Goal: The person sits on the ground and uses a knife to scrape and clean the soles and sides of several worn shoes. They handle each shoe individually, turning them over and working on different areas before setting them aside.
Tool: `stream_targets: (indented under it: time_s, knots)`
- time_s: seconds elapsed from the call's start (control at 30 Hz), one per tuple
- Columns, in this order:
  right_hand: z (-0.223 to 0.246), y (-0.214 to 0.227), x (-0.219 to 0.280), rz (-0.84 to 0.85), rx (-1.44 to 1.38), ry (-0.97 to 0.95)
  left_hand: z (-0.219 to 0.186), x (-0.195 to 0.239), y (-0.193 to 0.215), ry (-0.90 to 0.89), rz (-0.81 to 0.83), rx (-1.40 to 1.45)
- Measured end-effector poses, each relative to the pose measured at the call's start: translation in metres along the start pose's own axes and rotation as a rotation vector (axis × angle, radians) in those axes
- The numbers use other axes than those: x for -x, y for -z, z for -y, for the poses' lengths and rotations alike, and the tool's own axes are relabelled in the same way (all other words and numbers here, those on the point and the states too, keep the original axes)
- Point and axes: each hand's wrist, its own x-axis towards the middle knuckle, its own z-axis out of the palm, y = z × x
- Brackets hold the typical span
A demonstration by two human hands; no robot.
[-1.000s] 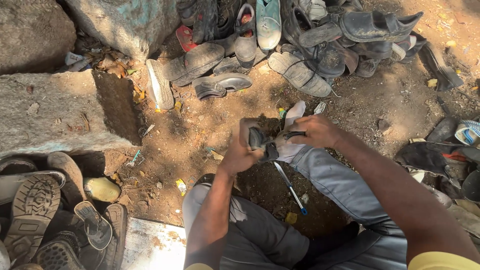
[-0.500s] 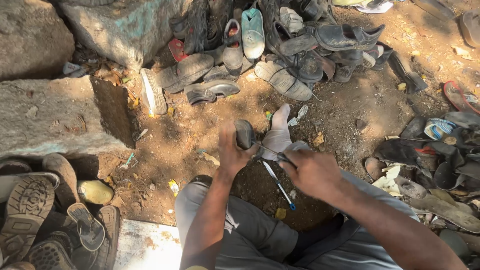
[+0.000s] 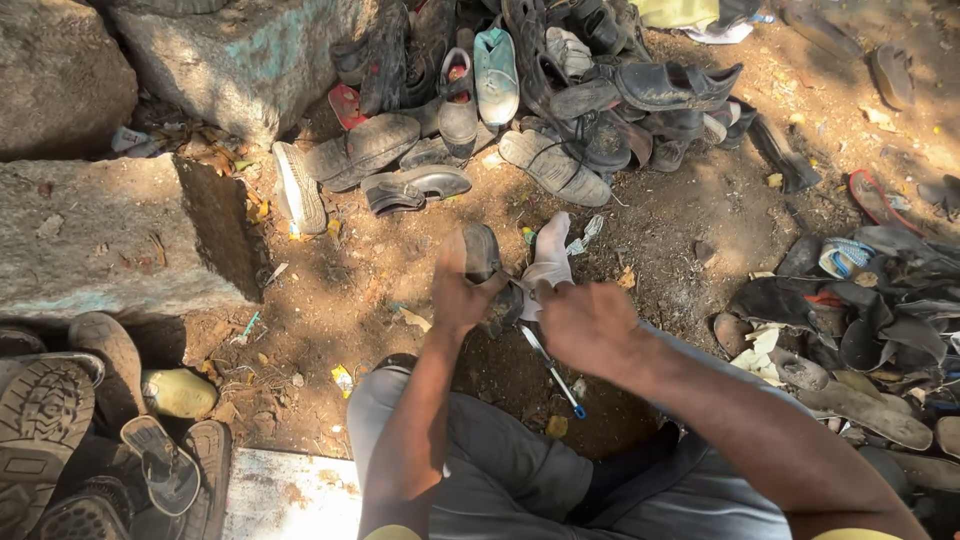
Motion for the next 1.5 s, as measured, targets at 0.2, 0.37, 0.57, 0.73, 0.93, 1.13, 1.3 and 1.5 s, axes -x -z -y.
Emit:
stream_targets:
  time_s: [0.2, 0.37, 0.57, 0.73, 0.93, 1.13, 1.3, 1.5]
  knots:
    - [0.003, 0.02, 0.019, 0.122, -0.158, -0.044, 0.001, -0.012, 0.031, -0.178, 0.345, 0.001]
    - [-0.028, -0.033, -0.024, 0.282, -0.126, -0.107, 0.018, -0.011, -0.012, 0.232, 0.617, -0.144]
    - [-0.081, -0.122, -0.122, 0.325, -0.062, -0.086, 0.073, 0.008, -0.104, 0.368, 0.434, -0.411]
    - [-0.145, -0.201, -0.187, 0.211, -0.067, 0.002, 0.128, 0.015, -0.156, 0.277, 0.524, -0.568]
    - [-0.194, -0.24, -0.23, 0.247, -0.373, -0.072, 0.184, -0.042, -0.17, 0.214, 0.585, -0.418]
    - [-0.17, -0.273, -0.21, 0.22, -0.186, 0.2, 0.153, -0.082, -0.109, 0.455, 0.795, -0.489]
    - [-0.15, -0.251, -0.184, 0.388, -0.393, -0.116, 0.099, -0.089, -0.121, 0.639, 0.707, -0.595]
    - [-0.138, -0.241, -0.131, 0.153, -0.621, -0.217, 0.1, -0.093, -0.102, 0.586, 0.836, -0.473]
